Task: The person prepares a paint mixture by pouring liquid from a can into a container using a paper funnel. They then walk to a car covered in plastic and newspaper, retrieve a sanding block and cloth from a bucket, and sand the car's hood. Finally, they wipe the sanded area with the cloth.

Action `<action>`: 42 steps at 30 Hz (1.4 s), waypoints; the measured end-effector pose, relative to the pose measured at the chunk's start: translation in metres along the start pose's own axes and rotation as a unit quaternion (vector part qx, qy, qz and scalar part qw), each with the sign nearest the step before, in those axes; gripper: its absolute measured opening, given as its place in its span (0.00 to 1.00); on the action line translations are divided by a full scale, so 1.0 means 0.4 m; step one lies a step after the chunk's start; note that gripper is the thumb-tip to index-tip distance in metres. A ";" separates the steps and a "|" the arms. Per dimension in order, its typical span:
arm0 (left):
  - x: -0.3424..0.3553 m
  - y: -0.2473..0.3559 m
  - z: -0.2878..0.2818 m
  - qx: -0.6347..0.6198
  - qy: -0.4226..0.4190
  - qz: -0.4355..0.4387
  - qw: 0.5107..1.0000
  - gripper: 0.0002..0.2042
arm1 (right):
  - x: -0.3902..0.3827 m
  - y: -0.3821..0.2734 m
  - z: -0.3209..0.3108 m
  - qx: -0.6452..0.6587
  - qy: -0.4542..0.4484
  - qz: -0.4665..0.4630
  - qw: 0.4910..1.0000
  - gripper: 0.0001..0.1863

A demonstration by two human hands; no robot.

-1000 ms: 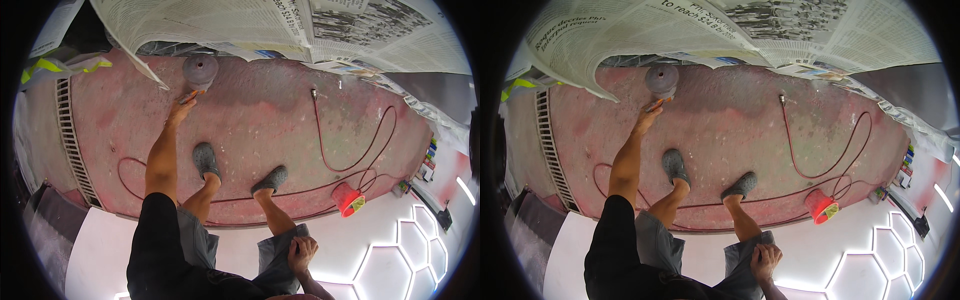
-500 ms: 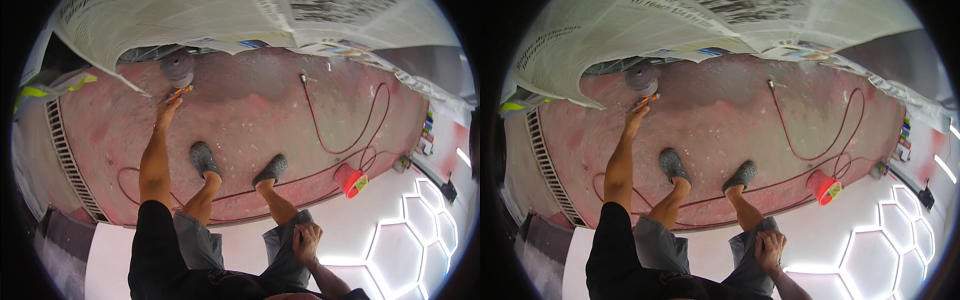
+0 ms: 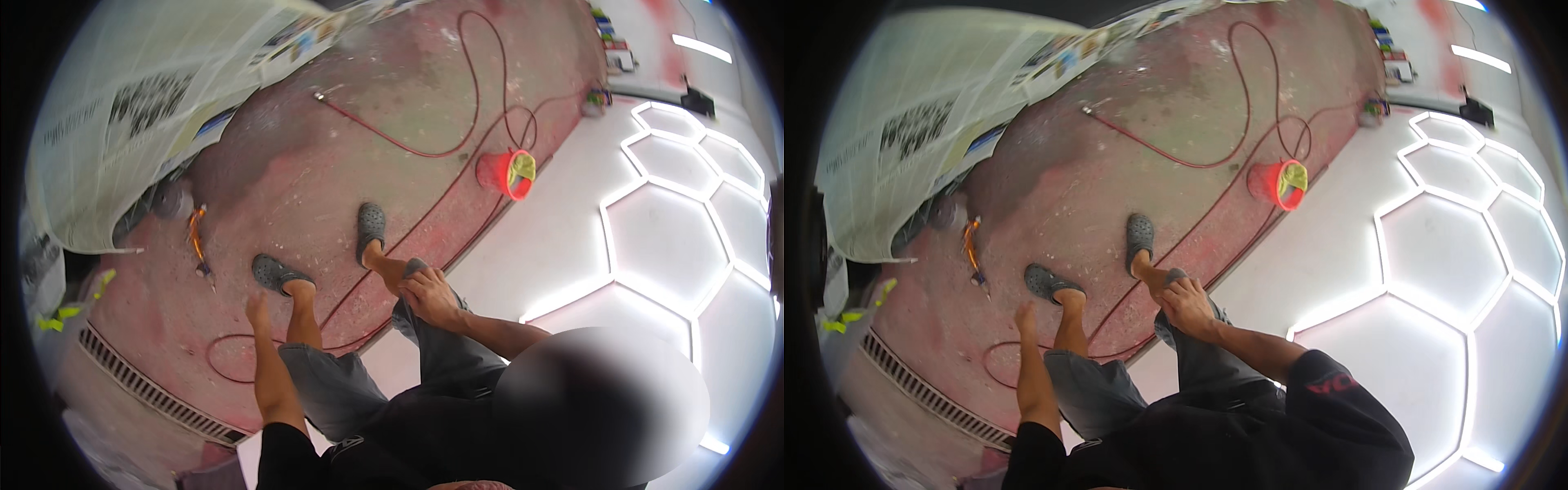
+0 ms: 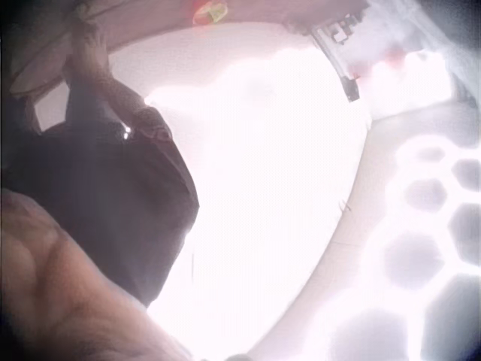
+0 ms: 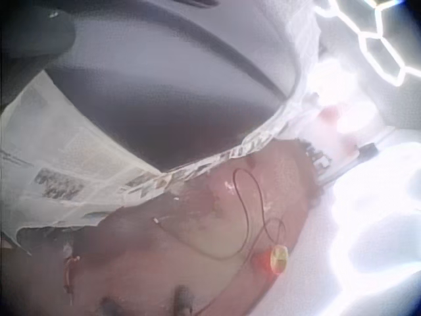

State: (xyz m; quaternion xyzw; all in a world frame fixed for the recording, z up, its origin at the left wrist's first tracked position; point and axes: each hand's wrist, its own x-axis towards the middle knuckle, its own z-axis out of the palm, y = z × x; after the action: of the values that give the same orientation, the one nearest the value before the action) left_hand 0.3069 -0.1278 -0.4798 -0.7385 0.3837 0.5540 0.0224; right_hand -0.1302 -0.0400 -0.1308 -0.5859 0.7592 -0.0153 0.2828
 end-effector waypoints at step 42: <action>-1.007 0.676 0.219 0.489 -0.072 -0.099 0.863 0.53 | -0.170 0.196 -0.138 0.110 -0.300 0.317 0.893 0.69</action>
State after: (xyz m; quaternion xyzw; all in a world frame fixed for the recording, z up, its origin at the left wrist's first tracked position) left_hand 0.0400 -0.0599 -0.0712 -0.6248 0.5277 0.3415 0.4631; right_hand -0.2136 0.0285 -0.0845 -0.2562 0.7768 0.1681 0.5502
